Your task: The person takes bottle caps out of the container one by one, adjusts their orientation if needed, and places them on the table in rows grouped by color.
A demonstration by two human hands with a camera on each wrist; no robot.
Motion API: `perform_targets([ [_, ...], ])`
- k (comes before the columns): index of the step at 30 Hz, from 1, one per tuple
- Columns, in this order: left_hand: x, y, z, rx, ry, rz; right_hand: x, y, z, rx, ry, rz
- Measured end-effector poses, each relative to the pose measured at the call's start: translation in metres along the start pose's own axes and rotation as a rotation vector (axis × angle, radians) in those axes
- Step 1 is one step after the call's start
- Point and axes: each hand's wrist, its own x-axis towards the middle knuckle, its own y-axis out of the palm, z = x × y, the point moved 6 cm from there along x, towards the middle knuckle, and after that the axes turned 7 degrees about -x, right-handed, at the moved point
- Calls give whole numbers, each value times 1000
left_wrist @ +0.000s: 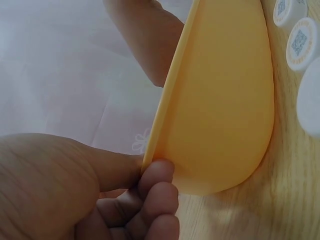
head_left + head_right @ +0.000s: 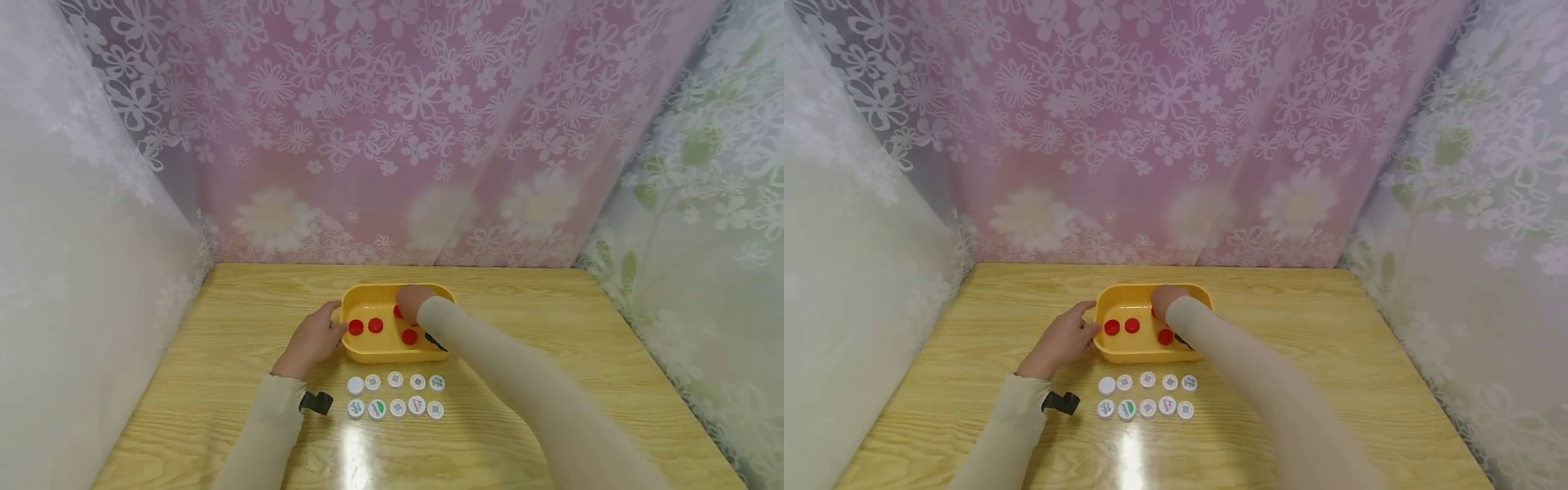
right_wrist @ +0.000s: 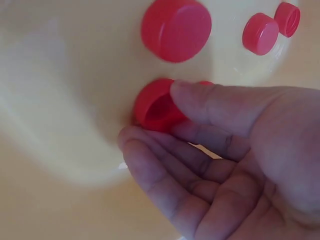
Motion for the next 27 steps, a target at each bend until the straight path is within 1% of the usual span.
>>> perform_targets([
  [3, -1, -2, 1, -1, 0, -11, 2, 0, 4, -4, -6, -17],
  [5, -1, -2, 1, -1, 0, -14, 1, -1, 6, -27, -29, -29],
  [10, 0, 1, 0, 12, 17, -7, 0, -2, 6, -56, -50, -30],
  [13, 1, 0, -3, 18, 26, -10, 0, -3, 5, -51, -41, -18],
  [17, 1, -1, -4, 21, 19, -7, -4, -9, 5, -36, -29, -10],
  [22, 2, 1, -1, 9, 2, -5, -7, -8, 6, -39, -30, -17],
  [27, 2, 2, 1, 2, 7, -3, -10, -8, 8, -48, -32, -27],
])
